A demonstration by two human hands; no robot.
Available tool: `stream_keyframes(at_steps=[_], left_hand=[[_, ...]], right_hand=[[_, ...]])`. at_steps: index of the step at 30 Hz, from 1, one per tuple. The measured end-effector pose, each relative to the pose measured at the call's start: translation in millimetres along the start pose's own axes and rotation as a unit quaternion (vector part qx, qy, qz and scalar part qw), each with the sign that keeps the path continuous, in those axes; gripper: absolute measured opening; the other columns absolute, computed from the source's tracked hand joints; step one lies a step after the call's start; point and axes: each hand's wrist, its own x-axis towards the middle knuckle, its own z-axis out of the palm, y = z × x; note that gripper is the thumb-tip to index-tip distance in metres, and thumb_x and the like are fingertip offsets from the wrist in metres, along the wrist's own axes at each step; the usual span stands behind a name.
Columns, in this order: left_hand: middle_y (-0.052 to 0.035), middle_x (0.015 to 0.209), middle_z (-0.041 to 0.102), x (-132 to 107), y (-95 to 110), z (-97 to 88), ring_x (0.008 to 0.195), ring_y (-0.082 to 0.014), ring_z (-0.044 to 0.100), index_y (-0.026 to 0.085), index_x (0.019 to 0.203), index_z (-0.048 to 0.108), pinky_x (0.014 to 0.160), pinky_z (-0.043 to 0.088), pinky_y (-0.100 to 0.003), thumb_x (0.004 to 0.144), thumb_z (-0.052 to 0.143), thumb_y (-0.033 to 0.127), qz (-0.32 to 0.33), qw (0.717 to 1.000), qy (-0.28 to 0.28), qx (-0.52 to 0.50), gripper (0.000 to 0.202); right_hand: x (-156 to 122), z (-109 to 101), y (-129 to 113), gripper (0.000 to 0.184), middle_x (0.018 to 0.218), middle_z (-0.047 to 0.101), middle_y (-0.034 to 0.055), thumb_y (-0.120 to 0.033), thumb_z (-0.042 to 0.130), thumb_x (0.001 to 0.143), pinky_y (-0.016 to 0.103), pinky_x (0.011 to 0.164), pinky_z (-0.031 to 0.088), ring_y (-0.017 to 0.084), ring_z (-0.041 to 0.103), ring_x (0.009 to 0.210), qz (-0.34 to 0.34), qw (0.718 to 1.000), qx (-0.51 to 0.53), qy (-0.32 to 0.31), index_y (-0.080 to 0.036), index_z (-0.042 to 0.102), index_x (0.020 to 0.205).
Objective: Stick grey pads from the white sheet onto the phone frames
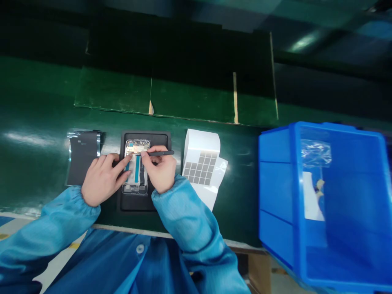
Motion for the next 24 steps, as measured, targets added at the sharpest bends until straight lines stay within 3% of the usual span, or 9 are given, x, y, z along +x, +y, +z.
stream_keyframes(at_steps=[3, 6, 10, 13, 15, 20, 24], left_hand=[[-0.0095, 0.112, 0.06, -10.4, -6.0, -1.2, 0.093, -0.0256, 0.054, 0.031, 0.131, 0.064, 0.076, 0.04, -0.038, 0.099, 0.053, 0.038, 0.028, 0.998, -0.006, -0.047, 0.034], [-0.0095, 0.114, 0.061, -30.2, -5.6, -0.4, 0.092, -0.024, 0.057, 0.026, 0.128, 0.063, 0.077, 0.042, -0.037, 0.1, 0.05, 0.036, -0.007, 0.995, 0.023, -0.098, 0.032], [-0.0074, 0.088, 0.063, -50.8, 11.6, 4.3, 0.081, -0.0237, 0.058, 0.014, 0.108, 0.063, 0.071, 0.041, -0.037, 0.1, 0.049, 0.043, -0.111, 0.989, 0.025, -0.095, 0.033], [-0.0045, 0.075, 0.057, -53.6, 25.8, 7.3, 0.073, -0.0229, 0.057, 0.018, 0.083, 0.059, 0.066, 0.038, -0.037, 0.099, 0.048, 0.042, -0.122, 0.99, -0.01, -0.067, 0.031], [-0.004, 0.073, 0.056, -51.9, 31.2, 8.3, 0.07, -0.0225, 0.056, 0.02, 0.077, 0.056, 0.065, 0.037, -0.037, 0.099, 0.047, 0.039, -0.119, 0.991, -0.017, -0.058, 0.031], [-0.0045, 0.074, 0.057, -49.5, 33.1, 11.1, 0.069, -0.022, 0.056, 0.019, 0.077, 0.055, 0.064, 0.036, -0.036, 0.1, 0.046, 0.034, -0.114, 0.99, -0.023, -0.075, 0.028], [-0.0039, 0.074, 0.057, -52.6, 30.8, 11.7, 0.069, -0.0211, 0.058, 0.02, 0.078, 0.053, 0.063, 0.037, -0.034, 0.1, 0.045, 0.036, -0.124, 0.984, -0.032, -0.123, 0.029]], right_hand=[[-0.2, -0.6, 1.0, 0.02, 0.075, 0.066, -0.0024, -0.034, 0.078, 0.08, 0.026, 0.06, 0.054, 0.014, 0.065, 0.063, -0.004, 1.0, -0.011, 0.002, -0.022, 0.063, 0.086], [0.6, -0.1, 2.4, 0.022, 0.075, 0.066, -0.0025, -0.034, 0.08, 0.079, 0.026, 0.058, 0.054, 0.014, 0.065, 0.062, -0.008, 1.0, -0.011, 0.007, -0.022, 0.064, 0.087], [0.7, -3.5, -3.8, 0.025, 0.074, 0.069, -0.0024, -0.035, 0.083, 0.078, 0.026, 0.061, 0.055, 0.014, 0.067, 0.063, -0.025, 0.999, 0.016, 0.022, -0.022, 0.064, 0.087], [-3.8, -17.7, -14.4, 0.023, 0.079, 0.073, -0.0003, -0.033, 0.084, 0.079, 0.027, 0.065, 0.056, 0.016, 0.071, 0.07, -0.05, 0.997, 0.007, 0.06, -0.023, 0.065, 0.089], [-10.0, -33.2, -20.0, 0.023, 0.081, 0.074, 0.0007, -0.031, 0.084, 0.08, 0.028, 0.069, 0.056, 0.019, 0.074, 0.077, -0.056, 0.995, -0.008, 0.087, -0.022, 0.066, 0.089], [-34.2, -69.5, -15.4, 0.025, 0.078, 0.074, 0.001, -0.031, 0.087, 0.077, 0.028, 0.066, 0.054, 0.02, 0.074, 0.073, 0.012, 0.995, -0.063, 0.083, -0.021, 0.068, 0.09], [-50.1, -75.1, -8.3, 0.026, 0.074, 0.073, 0.0012, -0.034, 0.087, 0.077, 0.031, 0.067, 0.055, 0.021, 0.073, 0.069, 0.061, 0.994, -0.056, 0.07, -0.02, 0.068, 0.088]])
